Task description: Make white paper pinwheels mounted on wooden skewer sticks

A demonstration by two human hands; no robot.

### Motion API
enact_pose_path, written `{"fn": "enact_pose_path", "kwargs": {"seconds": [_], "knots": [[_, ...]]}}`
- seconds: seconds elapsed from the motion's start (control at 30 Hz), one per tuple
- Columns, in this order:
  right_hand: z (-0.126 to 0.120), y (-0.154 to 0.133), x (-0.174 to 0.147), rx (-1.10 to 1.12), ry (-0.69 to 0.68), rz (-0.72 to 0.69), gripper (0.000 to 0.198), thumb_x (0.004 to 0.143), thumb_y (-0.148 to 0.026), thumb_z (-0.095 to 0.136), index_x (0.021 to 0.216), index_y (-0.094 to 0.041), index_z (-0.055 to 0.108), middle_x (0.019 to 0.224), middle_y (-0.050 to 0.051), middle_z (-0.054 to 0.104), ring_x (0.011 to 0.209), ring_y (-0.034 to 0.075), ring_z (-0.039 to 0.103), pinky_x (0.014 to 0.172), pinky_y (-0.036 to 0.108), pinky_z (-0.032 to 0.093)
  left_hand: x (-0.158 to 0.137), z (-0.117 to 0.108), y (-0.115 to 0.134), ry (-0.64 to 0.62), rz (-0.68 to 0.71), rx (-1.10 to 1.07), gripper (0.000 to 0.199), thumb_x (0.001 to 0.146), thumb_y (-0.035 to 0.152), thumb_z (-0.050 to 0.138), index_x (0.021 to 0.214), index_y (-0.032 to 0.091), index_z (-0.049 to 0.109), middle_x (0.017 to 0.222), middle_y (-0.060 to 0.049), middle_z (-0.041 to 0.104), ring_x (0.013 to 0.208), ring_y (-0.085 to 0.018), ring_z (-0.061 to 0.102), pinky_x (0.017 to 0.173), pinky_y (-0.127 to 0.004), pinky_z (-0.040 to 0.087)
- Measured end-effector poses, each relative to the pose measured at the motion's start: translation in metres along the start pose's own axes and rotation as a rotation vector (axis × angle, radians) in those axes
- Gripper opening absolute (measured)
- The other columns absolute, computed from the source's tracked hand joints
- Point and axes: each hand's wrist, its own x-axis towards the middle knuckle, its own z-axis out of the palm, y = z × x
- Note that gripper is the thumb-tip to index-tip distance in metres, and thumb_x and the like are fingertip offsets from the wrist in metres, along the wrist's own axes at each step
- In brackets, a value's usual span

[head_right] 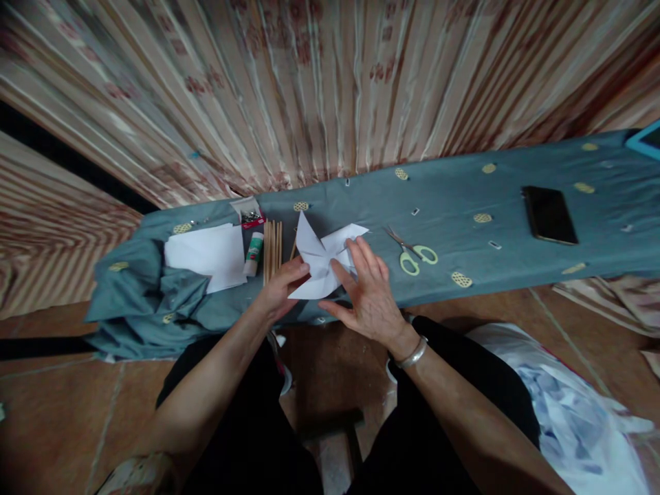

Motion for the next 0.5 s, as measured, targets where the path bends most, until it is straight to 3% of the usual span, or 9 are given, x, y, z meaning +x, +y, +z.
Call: {"fn": "enact_pose_path", "kwargs": {"seconds": [0.2,0.5], "knots": [[0.0008,-0.0017,0.0001,0.01,-0.003,-0.011,0.076,0.088,-0.056,0.059,0.152,-0.03,0.028,0.166,0.012,0.01,0.15,0.039,0.014,0.11,0.06,0.029,0.003,-0.0029,0.003,0.092,0.0,0.083,0.052,0.046,0.023,0.092,0.092,0.013,0.071,0.086,-0.005,0.076,0.078,-0.02,0.07,0.083,-0.035,0.052],[-0.0023,-0.0039,-0.0005,0.042,-0.024,-0.011,0.07,0.089,-0.054,0.058,0.15,-0.031,0.033,0.167,0.011,0.006,0.15,0.04,0.013,0.11,0.061,0.029,0.0047,-0.0016,0.0066,0.167,-0.004,0.187,0.046,0.045,0.028,0.091,0.084,0.014,0.072,0.077,-0.004,0.075,0.067,-0.018,0.067,0.068,-0.029,0.053]]}}
